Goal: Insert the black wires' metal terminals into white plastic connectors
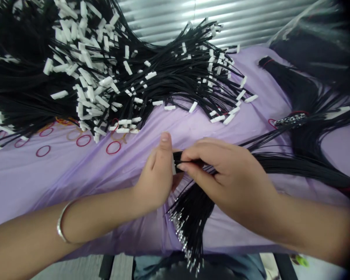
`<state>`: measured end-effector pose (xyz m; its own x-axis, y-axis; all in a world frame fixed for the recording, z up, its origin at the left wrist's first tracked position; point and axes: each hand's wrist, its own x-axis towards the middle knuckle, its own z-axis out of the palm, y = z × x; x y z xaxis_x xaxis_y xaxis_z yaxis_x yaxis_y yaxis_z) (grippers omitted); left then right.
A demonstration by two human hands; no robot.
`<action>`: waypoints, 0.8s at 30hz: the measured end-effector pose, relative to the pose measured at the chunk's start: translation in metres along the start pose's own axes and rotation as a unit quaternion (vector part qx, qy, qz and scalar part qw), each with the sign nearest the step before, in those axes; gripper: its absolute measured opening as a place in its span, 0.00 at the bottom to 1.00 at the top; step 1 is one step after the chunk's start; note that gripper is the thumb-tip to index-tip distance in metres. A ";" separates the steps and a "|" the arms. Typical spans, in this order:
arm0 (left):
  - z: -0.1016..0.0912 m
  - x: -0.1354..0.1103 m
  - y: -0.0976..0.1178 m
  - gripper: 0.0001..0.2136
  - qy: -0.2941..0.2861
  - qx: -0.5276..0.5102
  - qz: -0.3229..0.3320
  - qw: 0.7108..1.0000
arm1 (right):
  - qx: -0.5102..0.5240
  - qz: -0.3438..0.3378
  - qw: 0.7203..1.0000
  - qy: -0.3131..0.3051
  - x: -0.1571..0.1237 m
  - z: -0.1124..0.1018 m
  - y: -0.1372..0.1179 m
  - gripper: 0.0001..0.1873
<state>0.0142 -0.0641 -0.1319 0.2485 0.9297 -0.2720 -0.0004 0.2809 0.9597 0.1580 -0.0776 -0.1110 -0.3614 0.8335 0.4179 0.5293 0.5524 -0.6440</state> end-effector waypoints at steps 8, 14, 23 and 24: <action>-0.004 0.006 0.005 0.27 -0.017 0.005 -0.022 1.000 | 0.042 0.038 0.998 -0.039 0.008 -0.012 0.005 0.07; -0.006 0.004 0.004 0.29 -0.031 0.083 0.001 0.996 | 0.008 -0.044 0.999 -0.023 0.009 -0.017 0.015 0.06; -0.010 0.004 0.003 0.30 -0.041 0.125 -0.001 0.991 | 0.046 0.036 0.996 -0.066 0.012 -0.016 0.010 0.09; -0.011 0.004 0.002 0.30 -0.037 0.132 0.001 0.991 | 0.055 0.039 0.996 -0.061 0.011 -0.015 0.010 0.08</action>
<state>0.0050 -0.0570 -0.1315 0.3199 0.9072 -0.2731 0.2503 0.1971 0.9479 0.1708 -0.0631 -0.1030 -0.4162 0.8626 0.2875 0.4749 0.4759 -0.7403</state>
